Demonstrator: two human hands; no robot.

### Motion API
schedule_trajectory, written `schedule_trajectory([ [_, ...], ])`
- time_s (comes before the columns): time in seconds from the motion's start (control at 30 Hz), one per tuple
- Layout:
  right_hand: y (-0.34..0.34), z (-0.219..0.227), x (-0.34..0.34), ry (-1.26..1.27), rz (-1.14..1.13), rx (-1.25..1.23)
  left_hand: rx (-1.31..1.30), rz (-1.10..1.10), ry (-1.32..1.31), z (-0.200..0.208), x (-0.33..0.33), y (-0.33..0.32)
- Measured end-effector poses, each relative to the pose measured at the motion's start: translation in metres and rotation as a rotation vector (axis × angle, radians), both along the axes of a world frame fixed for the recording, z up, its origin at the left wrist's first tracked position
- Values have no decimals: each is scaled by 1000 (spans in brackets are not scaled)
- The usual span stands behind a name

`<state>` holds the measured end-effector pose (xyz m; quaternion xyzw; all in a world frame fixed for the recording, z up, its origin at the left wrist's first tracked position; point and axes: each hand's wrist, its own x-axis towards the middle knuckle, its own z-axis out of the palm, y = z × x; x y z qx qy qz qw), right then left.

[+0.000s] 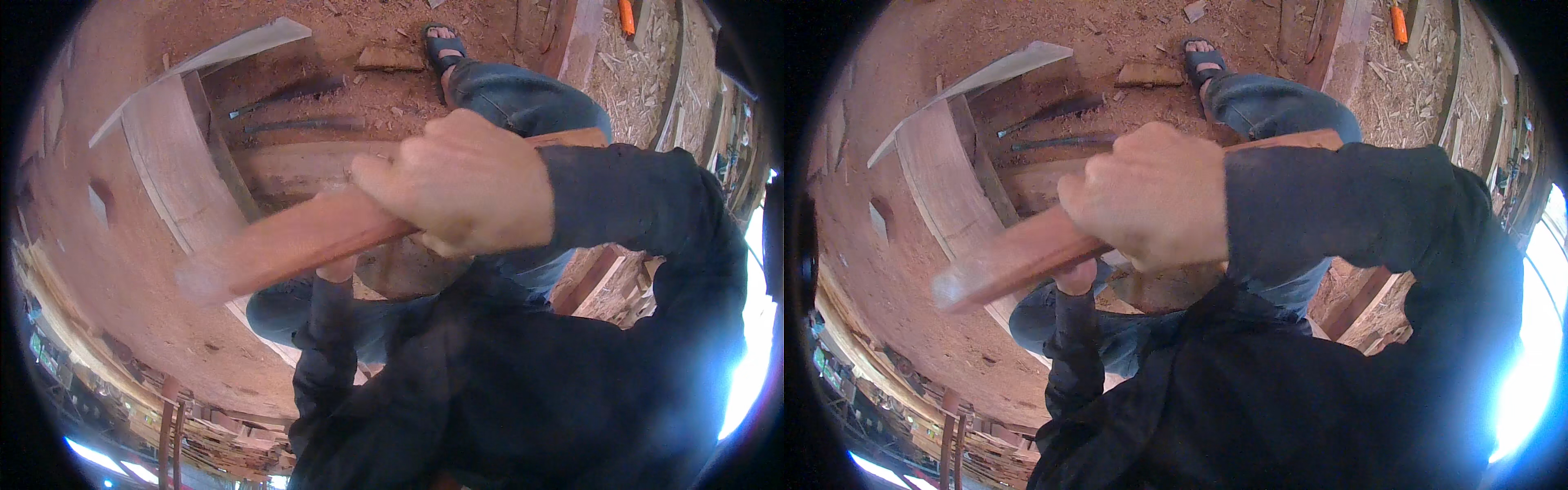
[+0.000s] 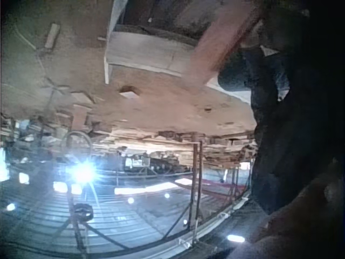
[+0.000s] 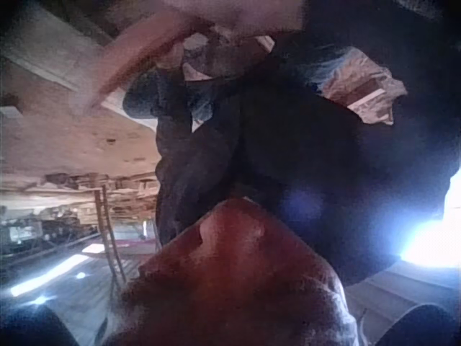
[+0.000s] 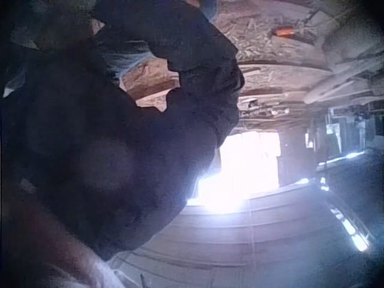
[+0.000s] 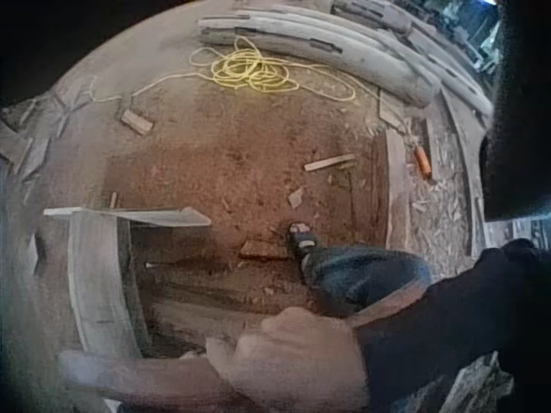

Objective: The person uses a chisel and mallet to carve and shape a curved wooden piece. They repeatedly strike the chisel to remove wood shavings and refine the curve.

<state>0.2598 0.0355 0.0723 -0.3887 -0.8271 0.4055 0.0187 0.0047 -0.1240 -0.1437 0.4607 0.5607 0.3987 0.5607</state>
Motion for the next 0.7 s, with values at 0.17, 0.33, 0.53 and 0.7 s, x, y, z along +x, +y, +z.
schedule_trajectory([
  [0.17, 12, 3, 6, 89, -286, 41, -184, 93, -182, 6, 44, 100],
  [0.33, 2, 29, 24, 61, -354, -3, -192, 126, -472, 78, 31, 89],
  [0.53, 20, 27, -9, 599, -387, 11, -183, 151, -544, 75, 7, 57],
  [0.7, 21, 28, -25, 239, -271, 8, -143, 159, -336, 62, -6, 35],
])
